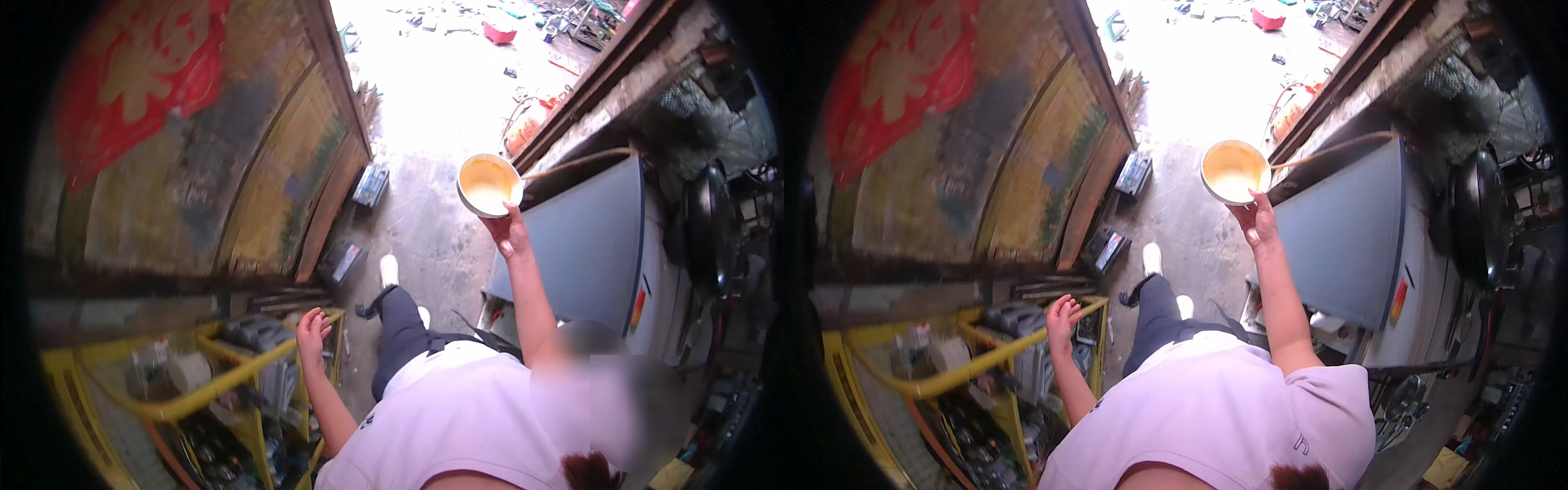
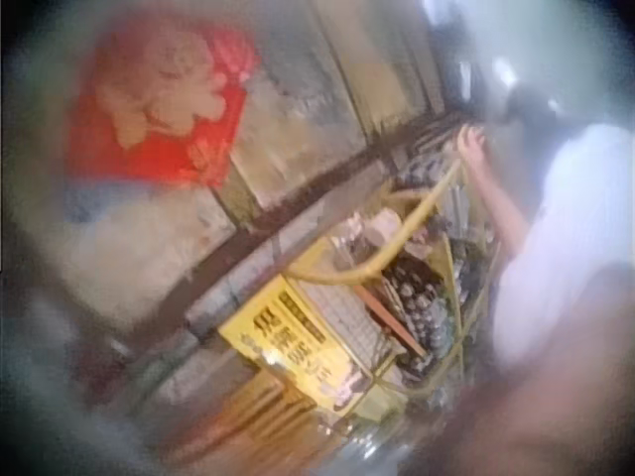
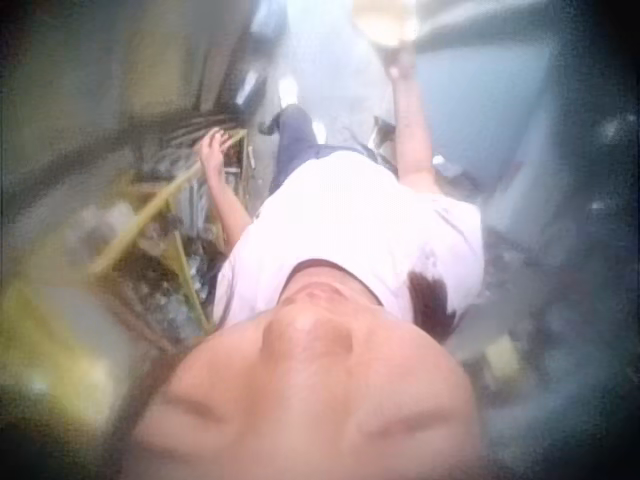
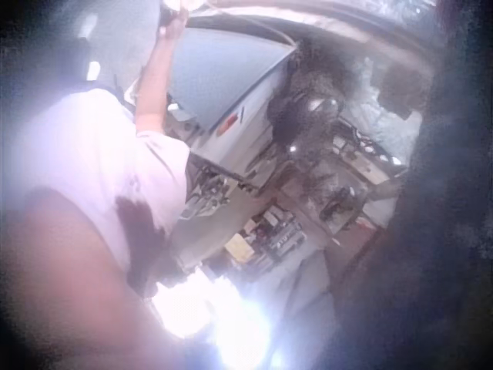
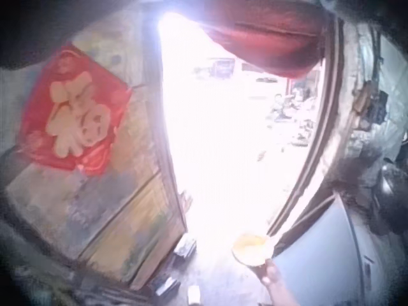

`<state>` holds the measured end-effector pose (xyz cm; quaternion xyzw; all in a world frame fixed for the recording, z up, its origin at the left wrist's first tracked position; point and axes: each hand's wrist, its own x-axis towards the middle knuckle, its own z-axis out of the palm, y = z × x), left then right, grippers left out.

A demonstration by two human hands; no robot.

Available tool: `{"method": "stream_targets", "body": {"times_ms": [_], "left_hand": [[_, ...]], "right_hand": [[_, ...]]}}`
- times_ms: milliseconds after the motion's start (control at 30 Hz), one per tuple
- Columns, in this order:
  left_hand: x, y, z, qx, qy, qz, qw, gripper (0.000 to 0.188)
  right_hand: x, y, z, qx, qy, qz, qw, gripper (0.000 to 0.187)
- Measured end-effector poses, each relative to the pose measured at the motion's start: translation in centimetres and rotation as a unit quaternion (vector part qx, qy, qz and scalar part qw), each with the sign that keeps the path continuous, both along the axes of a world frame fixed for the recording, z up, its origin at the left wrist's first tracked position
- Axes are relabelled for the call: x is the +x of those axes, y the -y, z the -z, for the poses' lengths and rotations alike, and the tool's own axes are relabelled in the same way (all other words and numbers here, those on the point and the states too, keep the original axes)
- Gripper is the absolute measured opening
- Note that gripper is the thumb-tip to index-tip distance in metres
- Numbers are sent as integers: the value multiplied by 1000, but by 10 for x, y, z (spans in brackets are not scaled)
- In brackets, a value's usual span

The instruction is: The person washes several bowls and a metal basin using a scrubbing pad and water. They scrub each item in a basin, rinse them at an outdoor sink, and place the cleaned items on a nearby surface. The person also refills the basin with water from the outdoor sink.

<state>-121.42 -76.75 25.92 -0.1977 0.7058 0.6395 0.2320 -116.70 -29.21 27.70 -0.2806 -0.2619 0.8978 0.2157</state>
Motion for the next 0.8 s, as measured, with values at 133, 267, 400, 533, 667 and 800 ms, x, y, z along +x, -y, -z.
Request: {"method": "stream_targets", "body": {"times_ms": [133,267,400,533,667,800], "left_hand": [[-113,-82,4,14,-10,67,998,28],[-230,-168,-3,24,11,126,992,25],[-342,-282,-14,25,-31,246,968,25],[-443,-387,-19,55,-49,315,946,25],[-527,-478,-8,58,-88,331,938,25],[-596,-544,6,41,-75,284,955,24]], "right_hand": [[-70,-50,3,-14,-35,43,998,54],[-138,-103,1,-6,-29,65,997,54],[-204,-169,4,-9,-16,104,994,50],[-271,-235,2,-4,18,96,995,42],[-322,-312,28,-1,73,104,992,43],[-378,-385,50,-2,99,111,989,43]]}}
